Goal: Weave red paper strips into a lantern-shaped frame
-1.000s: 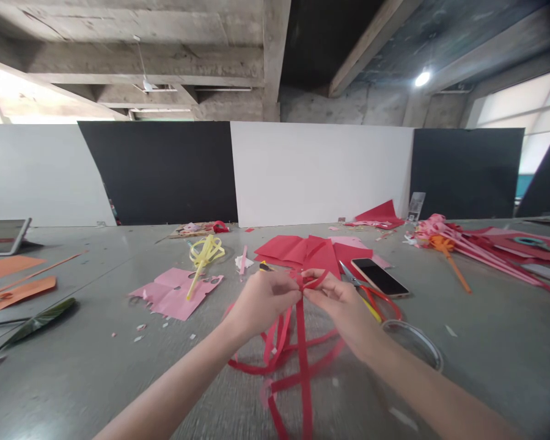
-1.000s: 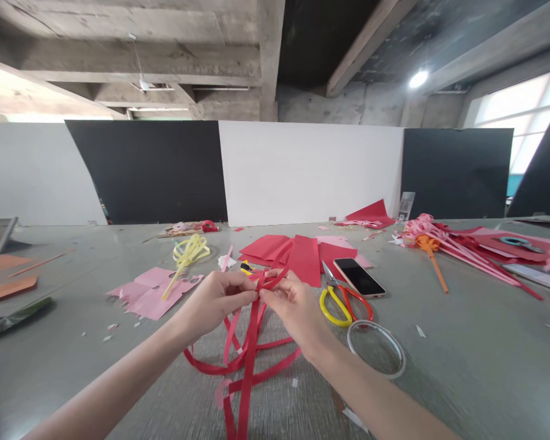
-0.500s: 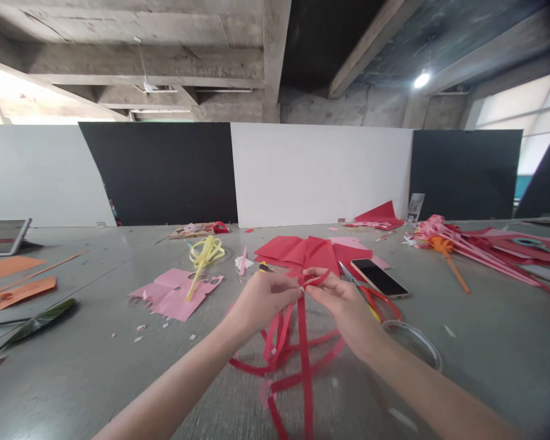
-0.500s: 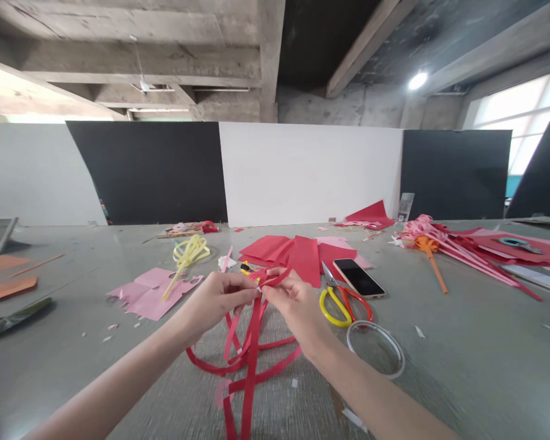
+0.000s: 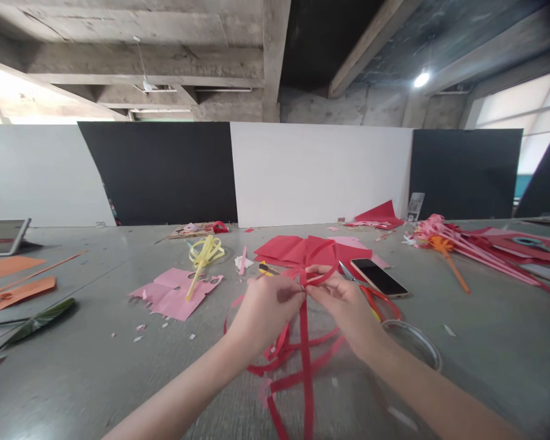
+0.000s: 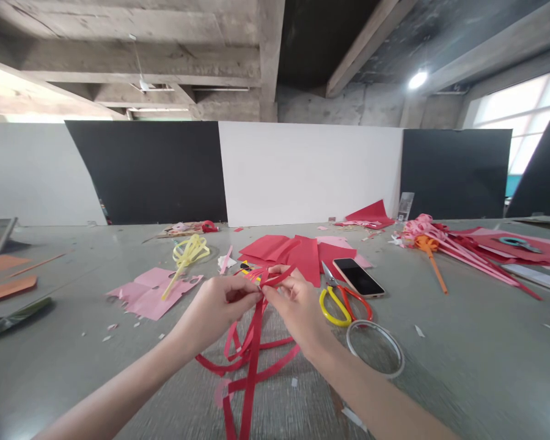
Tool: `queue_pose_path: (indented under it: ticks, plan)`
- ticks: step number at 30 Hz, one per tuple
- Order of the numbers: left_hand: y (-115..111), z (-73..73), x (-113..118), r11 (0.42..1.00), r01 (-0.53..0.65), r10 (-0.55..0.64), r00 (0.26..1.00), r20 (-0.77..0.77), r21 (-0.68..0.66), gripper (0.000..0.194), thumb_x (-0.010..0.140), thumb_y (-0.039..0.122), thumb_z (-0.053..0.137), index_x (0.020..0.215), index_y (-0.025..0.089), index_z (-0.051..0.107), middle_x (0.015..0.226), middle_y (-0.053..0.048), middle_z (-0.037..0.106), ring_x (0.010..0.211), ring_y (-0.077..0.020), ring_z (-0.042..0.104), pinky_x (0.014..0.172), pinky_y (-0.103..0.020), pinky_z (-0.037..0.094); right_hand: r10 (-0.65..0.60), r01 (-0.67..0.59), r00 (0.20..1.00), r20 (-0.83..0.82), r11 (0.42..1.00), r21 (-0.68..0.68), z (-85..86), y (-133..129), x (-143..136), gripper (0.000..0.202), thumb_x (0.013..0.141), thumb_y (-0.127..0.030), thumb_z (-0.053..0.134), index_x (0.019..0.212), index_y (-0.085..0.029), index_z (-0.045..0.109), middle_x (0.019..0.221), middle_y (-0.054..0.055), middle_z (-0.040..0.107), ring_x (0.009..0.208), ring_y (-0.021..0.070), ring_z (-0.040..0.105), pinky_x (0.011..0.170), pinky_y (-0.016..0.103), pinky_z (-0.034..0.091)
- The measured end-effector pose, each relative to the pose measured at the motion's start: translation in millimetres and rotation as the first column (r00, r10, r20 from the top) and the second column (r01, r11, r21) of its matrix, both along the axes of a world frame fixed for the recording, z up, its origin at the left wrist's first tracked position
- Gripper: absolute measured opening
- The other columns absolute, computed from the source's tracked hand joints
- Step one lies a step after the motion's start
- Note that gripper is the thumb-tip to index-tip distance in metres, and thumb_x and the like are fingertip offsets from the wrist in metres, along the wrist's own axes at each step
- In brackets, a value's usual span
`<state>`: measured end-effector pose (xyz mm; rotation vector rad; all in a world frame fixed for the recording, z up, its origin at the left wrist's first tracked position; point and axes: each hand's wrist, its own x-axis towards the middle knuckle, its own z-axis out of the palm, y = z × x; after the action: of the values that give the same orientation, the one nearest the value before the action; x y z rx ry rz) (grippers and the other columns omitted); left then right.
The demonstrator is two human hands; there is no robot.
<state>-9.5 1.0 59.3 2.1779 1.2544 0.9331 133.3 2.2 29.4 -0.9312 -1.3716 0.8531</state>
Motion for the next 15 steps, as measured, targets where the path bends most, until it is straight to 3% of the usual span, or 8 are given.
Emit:
queue_pose_path:
  ticks: [15]
  plan:
    - [6.0,7.8,-6.6,0.988,0.047,-0.050,0.999,-0.018,-0.144,0.022,0.071,0.026,0.043,0.052,0.016,0.048,0.048,0.005,0.039,0.045,-0.0077,0.030,0.045,-0.024,0.020,0.017,-0.044,0.979,0.201,0.991,0.129,1.5,1.9,4.9,0.014,0.073,-0.021,0.055,0.079,-0.025,0.067,0.102,0.002,0.054,0.092,0.0184,0.051,0.080,0.033,0.041]
